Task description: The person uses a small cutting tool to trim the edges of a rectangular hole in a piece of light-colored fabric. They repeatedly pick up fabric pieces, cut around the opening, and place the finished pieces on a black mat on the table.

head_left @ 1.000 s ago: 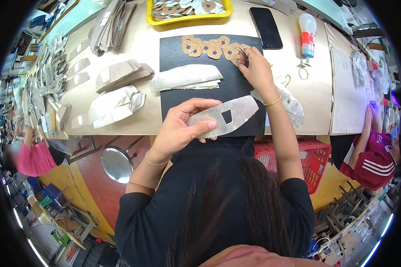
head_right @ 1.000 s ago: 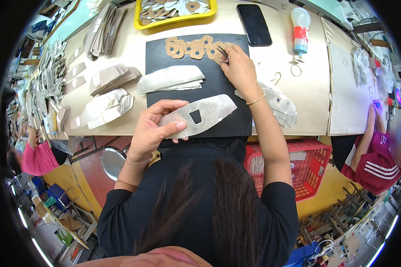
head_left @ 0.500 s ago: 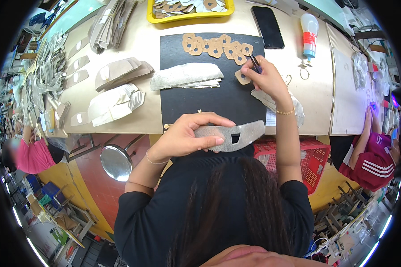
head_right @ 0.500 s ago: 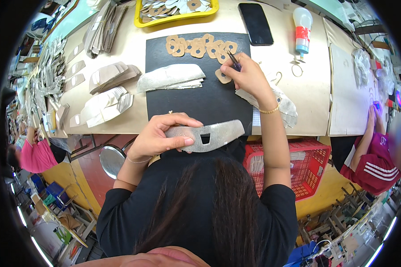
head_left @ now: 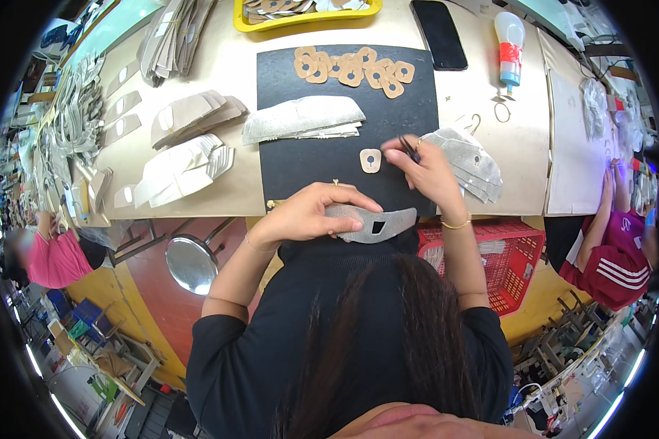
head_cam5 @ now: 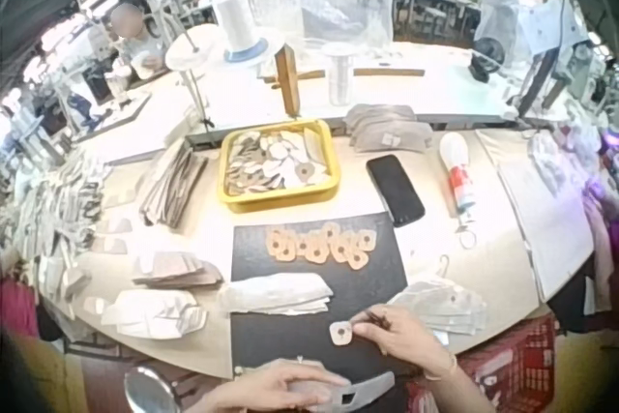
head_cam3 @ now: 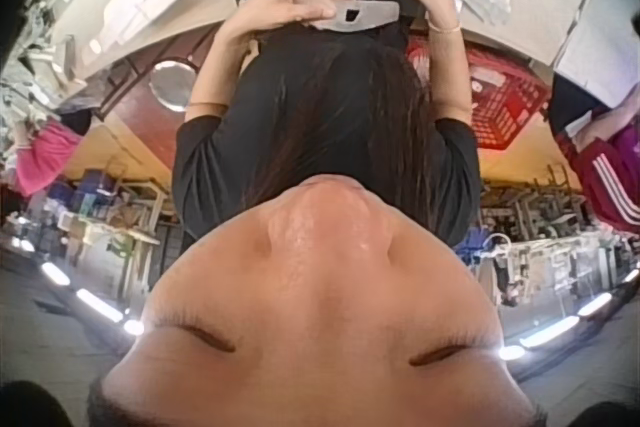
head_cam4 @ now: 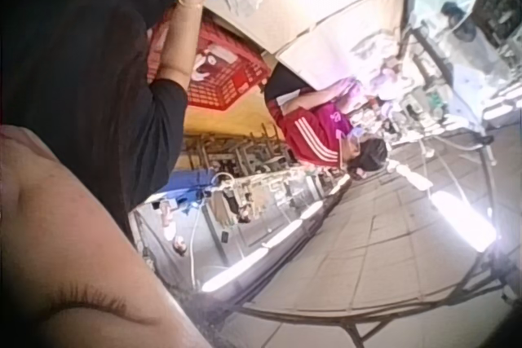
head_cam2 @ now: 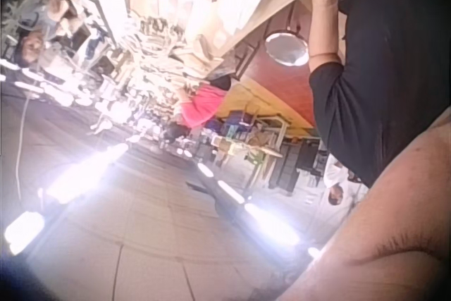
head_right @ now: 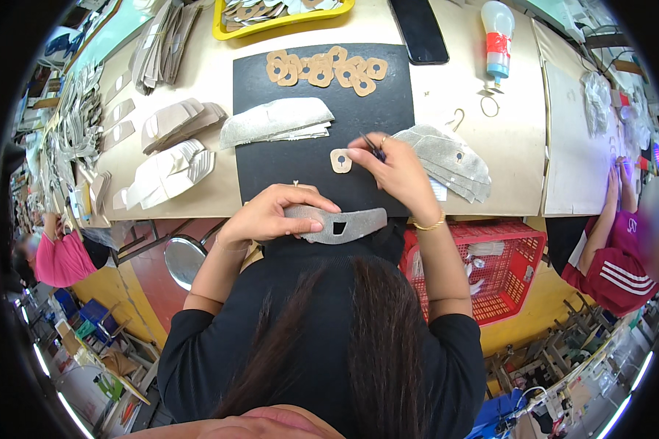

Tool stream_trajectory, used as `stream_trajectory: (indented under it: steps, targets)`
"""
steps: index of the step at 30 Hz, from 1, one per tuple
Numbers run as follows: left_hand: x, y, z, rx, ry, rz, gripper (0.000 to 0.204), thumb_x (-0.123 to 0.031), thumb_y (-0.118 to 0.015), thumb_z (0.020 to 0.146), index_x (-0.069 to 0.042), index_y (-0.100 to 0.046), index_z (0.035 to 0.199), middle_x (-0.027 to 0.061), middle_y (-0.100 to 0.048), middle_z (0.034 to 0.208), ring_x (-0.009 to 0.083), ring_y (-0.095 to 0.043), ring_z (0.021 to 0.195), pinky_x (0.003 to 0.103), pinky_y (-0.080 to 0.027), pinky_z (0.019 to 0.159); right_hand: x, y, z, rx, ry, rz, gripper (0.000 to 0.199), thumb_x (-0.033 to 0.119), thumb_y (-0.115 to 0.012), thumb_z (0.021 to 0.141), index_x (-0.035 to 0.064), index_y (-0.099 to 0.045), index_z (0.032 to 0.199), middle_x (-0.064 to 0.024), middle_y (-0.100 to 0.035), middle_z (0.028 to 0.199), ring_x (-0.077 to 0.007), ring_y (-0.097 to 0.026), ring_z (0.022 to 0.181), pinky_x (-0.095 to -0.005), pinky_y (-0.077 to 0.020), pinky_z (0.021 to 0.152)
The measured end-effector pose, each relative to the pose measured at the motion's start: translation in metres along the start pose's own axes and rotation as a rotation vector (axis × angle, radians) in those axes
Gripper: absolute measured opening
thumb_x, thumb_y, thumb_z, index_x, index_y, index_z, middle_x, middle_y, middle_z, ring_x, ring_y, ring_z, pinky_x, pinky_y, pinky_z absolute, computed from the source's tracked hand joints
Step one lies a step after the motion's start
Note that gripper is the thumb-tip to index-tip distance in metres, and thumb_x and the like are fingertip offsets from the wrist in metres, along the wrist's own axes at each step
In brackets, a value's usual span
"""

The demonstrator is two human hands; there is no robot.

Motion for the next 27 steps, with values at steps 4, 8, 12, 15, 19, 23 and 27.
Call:
stream_trajectory:
  steps: [4, 8, 12, 15, 19, 23, 27]
  targets:
    - [0.015, 0.013, 0.005, -0.093, 0.000, -0.008, 0.031, -0.011, -0.071, 0.087, -0.004, -0.069, 0.117, 0.0025, -0.065, 0.093, 0.0075, -0.059, 0.073, 0.022, -0.049, 0.058, -0.003, -0.004, -0.023, 0.321, -0.013, 0.212, 0.032, 0.021, -0.080, 0.079, 0.0019, -0.070, 0.102, 0.0013, -0.063, 0.071, -0.0049, -0.051, 0.064, -0.0253, -0.0438, 0.063]
    - [0.035, 0.029, 0.012, -0.297, 0.103, 0.009, 0.033, -0.011, -0.071, 0.087, -0.004, -0.066, 0.120, 0.0059, -0.068, 0.097, 0.0077, -0.061, 0.070, 0.023, -0.051, 0.056, -0.027, 0.001, -0.030, 0.248, -0.168, 0.159, 0.030, 0.020, -0.081, 0.079, 0.0013, -0.070, 0.100, 0.0028, -0.060, 0.070, -0.0050, -0.050, 0.065, -0.0223, -0.0413, 0.062]
    - [0.036, 0.046, 0.020, -0.508, 0.073, 0.140, 0.035, -0.010, -0.075, 0.084, -0.002, -0.067, 0.118, 0.0064, -0.069, 0.098, 0.0070, -0.060, 0.069, 0.021, -0.050, 0.054, -0.029, 0.010, -0.020, -0.012, -0.089, 0.206, 0.029, 0.021, -0.080, 0.081, 0.0016, -0.069, 0.100, 0.0025, -0.060, 0.072, -0.0057, -0.051, 0.067, -0.0231, -0.0428, 0.062]
    - [0.032, 0.054, 0.025, -0.575, 0.045, 0.208, 0.034, -0.012, -0.077, 0.083, -0.002, -0.070, 0.115, 0.0063, -0.069, 0.099, 0.0068, -0.060, 0.068, 0.021, -0.051, 0.053, -0.028, 0.015, -0.014, -0.115, -0.062, 0.064, 0.025, 0.021, -0.078, 0.082, 0.0024, -0.071, 0.097, -0.0017, -0.065, 0.074, -0.0077, -0.054, 0.067, -0.0249, -0.0440, 0.062]
    - [0.030, 0.059, 0.030, -0.606, 0.026, 0.270, 0.033, -0.013, -0.076, 0.083, -0.004, -0.070, 0.115, 0.0062, -0.069, 0.101, 0.0067, -0.061, 0.068, 0.021, -0.050, 0.051, -0.033, 0.017, -0.009, -0.129, -0.120, 0.005, 0.022, 0.021, -0.077, 0.082, 0.0024, -0.072, 0.093, -0.0079, -0.068, 0.078, -0.0126, -0.058, 0.066, -0.0275, -0.0459, 0.062]
    - [0.031, 0.059, 0.032, -0.610, 0.004, 0.277, 0.033, -0.014, -0.076, 0.084, -0.005, -0.071, 0.115, 0.0057, -0.068, 0.103, 0.0065, -0.062, 0.066, 0.020, -0.050, 0.051, -0.027, 0.017, -0.004, -0.165, -0.030, -0.039, 0.021, 0.020, -0.076, 0.081, 0.0019, -0.072, 0.092, -0.0117, -0.069, 0.080, -0.0179, -0.061, 0.067, -0.0301, -0.0473, 0.063]
    - [0.033, 0.059, 0.033, -0.610, 0.002, 0.286, 0.032, -0.014, -0.075, 0.085, -0.005, -0.071, 0.116, 0.0053, -0.066, 0.101, 0.0068, -0.063, 0.063, 0.019, -0.049, 0.050, -0.025, 0.018, -0.003, -0.164, -0.008, -0.072, 0.020, 0.019, -0.076, 0.081, 0.0020, -0.072, 0.092, -0.0121, -0.069, 0.080, -0.0196, -0.063, 0.068, -0.0309, -0.0477, 0.063]
Point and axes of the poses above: each hand's wrist, its own z-axis towards the middle knuckle, its own y-axis out of the back of the hand, x = y × z, the point moved 8 cm from there along z, towards the middle knuckle
